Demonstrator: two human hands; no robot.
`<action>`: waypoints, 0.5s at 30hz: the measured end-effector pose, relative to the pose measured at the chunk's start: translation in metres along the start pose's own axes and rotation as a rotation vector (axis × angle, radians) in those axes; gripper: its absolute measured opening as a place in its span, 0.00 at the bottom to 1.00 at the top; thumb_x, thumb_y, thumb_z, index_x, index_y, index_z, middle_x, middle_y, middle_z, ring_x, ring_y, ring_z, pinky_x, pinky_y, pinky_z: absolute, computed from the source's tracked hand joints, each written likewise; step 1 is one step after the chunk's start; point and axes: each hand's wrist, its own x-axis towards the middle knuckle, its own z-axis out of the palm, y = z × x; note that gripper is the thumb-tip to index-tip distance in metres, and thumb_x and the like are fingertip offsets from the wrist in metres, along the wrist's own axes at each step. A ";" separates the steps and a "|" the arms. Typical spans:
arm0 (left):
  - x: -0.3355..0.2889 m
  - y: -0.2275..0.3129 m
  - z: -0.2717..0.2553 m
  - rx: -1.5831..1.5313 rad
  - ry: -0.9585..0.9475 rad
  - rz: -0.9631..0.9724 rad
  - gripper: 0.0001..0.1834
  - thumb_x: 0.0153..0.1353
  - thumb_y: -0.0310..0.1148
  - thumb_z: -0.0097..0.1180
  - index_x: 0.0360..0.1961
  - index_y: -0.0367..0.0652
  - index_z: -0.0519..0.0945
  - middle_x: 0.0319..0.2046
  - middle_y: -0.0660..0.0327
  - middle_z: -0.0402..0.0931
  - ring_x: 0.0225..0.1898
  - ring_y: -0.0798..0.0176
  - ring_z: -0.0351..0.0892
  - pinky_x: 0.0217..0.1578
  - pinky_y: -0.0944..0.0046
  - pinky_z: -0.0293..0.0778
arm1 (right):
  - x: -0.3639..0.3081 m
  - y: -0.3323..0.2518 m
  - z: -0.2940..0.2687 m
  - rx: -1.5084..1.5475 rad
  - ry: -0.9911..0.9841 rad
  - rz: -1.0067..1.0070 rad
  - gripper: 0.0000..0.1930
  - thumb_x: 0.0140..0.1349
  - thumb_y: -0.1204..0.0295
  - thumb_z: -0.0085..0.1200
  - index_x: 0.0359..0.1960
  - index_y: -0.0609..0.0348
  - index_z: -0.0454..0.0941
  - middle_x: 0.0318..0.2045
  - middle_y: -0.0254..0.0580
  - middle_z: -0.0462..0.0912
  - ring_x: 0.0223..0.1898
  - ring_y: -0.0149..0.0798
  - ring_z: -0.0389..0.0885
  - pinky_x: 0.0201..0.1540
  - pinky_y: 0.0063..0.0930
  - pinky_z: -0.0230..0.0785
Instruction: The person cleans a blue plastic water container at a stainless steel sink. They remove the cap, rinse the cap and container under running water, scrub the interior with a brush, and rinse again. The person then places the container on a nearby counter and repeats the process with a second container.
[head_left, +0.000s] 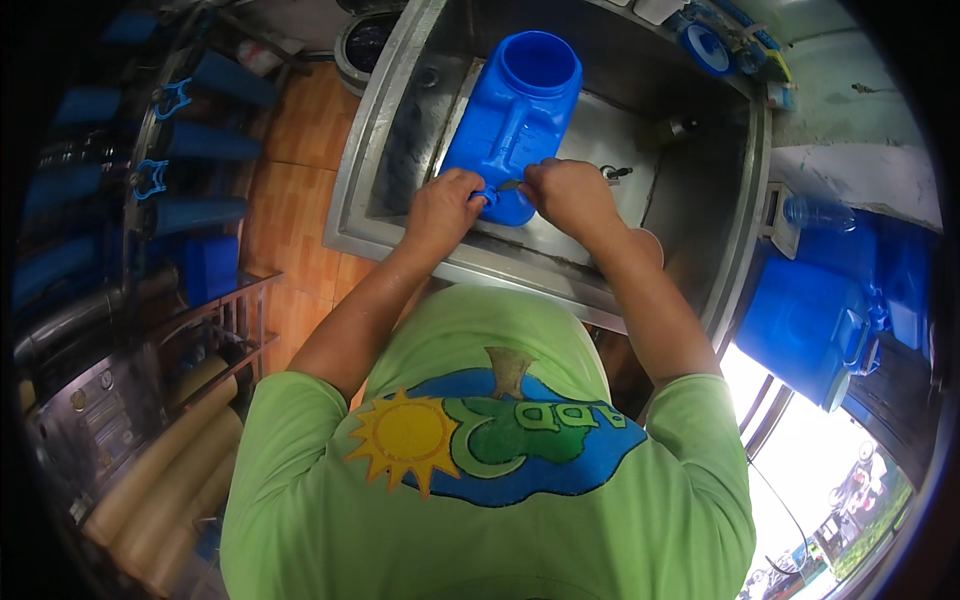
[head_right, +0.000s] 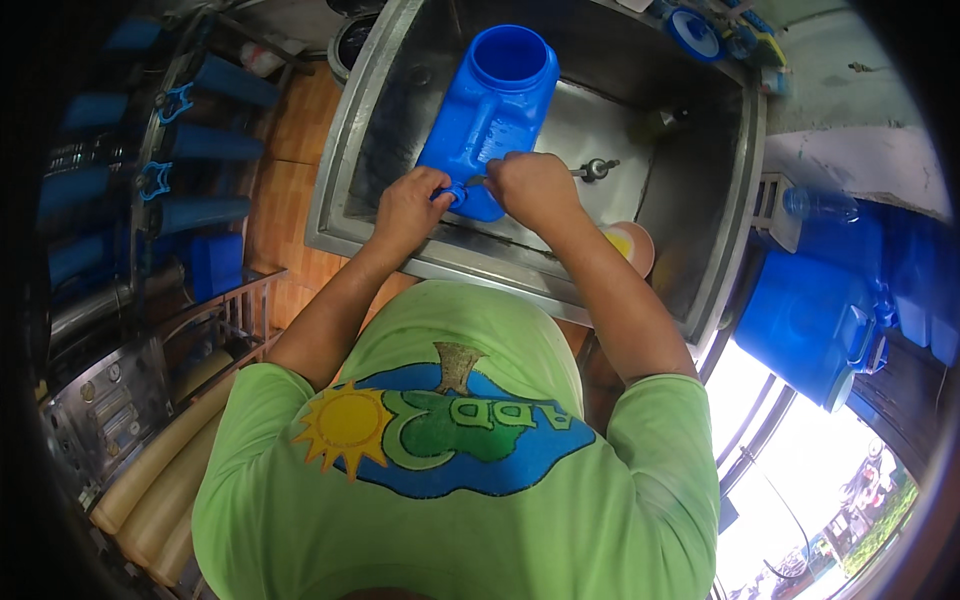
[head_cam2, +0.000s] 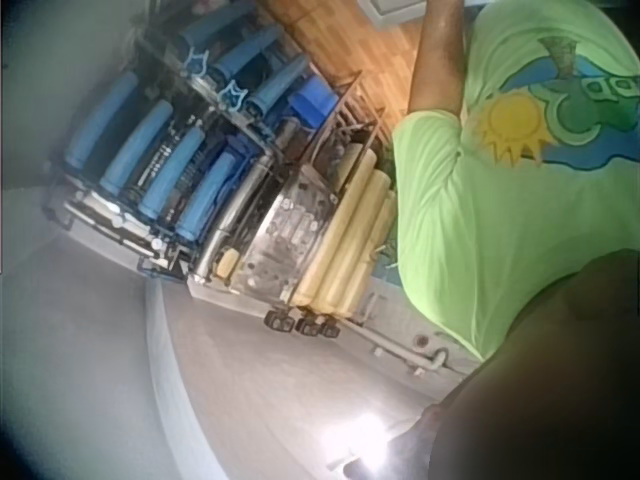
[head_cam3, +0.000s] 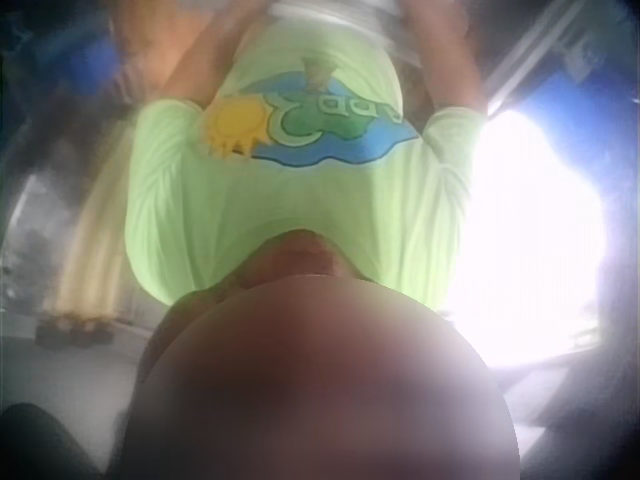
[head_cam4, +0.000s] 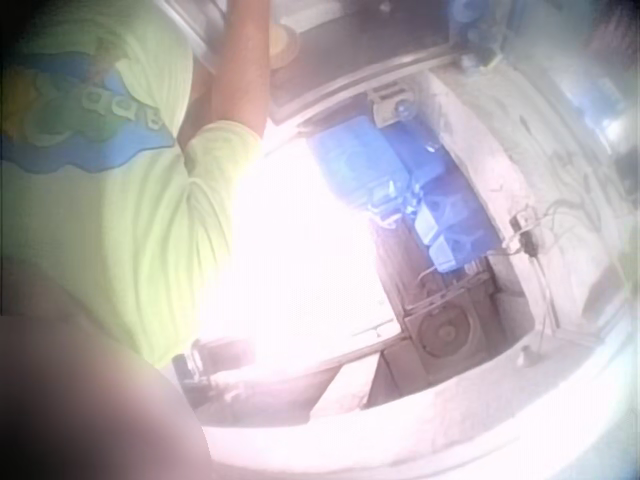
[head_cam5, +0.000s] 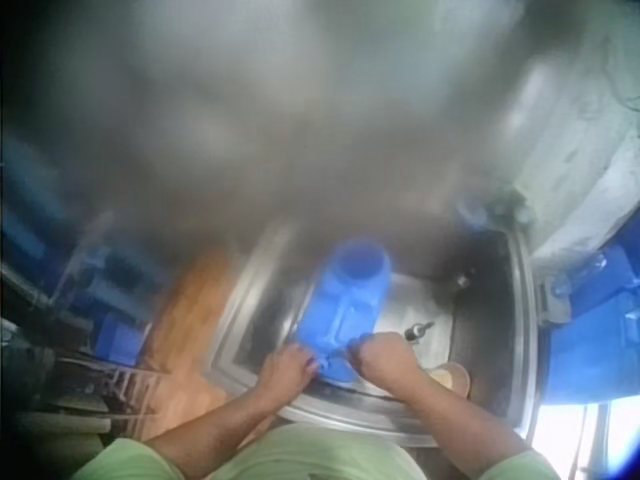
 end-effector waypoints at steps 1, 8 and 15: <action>0.000 0.001 0.000 -0.014 0.004 -0.028 0.13 0.51 0.30 0.70 0.38 0.44 0.82 0.36 0.56 0.82 0.38 0.49 0.83 0.39 0.52 0.79 | -0.002 -0.001 0.000 -0.008 -0.020 -0.010 0.12 0.63 0.57 0.59 0.33 0.52 0.84 0.28 0.44 0.85 0.32 0.50 0.86 0.33 0.46 0.77; -0.003 0.008 0.002 0.032 0.005 -0.142 0.13 0.53 0.33 0.69 0.39 0.43 0.82 0.36 0.56 0.83 0.37 0.49 0.85 0.38 0.52 0.79 | -0.010 -0.003 0.012 0.094 -0.040 0.019 0.12 0.63 0.58 0.59 0.32 0.52 0.83 0.27 0.44 0.83 0.31 0.52 0.83 0.33 0.48 0.75; -0.003 0.003 0.001 -0.118 -0.068 -0.287 0.13 0.56 0.34 0.68 0.40 0.42 0.82 0.33 0.56 0.83 0.36 0.50 0.85 0.37 0.54 0.78 | -0.009 0.004 0.018 0.092 -0.016 -0.042 0.13 0.63 0.56 0.58 0.34 0.51 0.82 0.30 0.42 0.85 0.33 0.50 0.85 0.35 0.47 0.76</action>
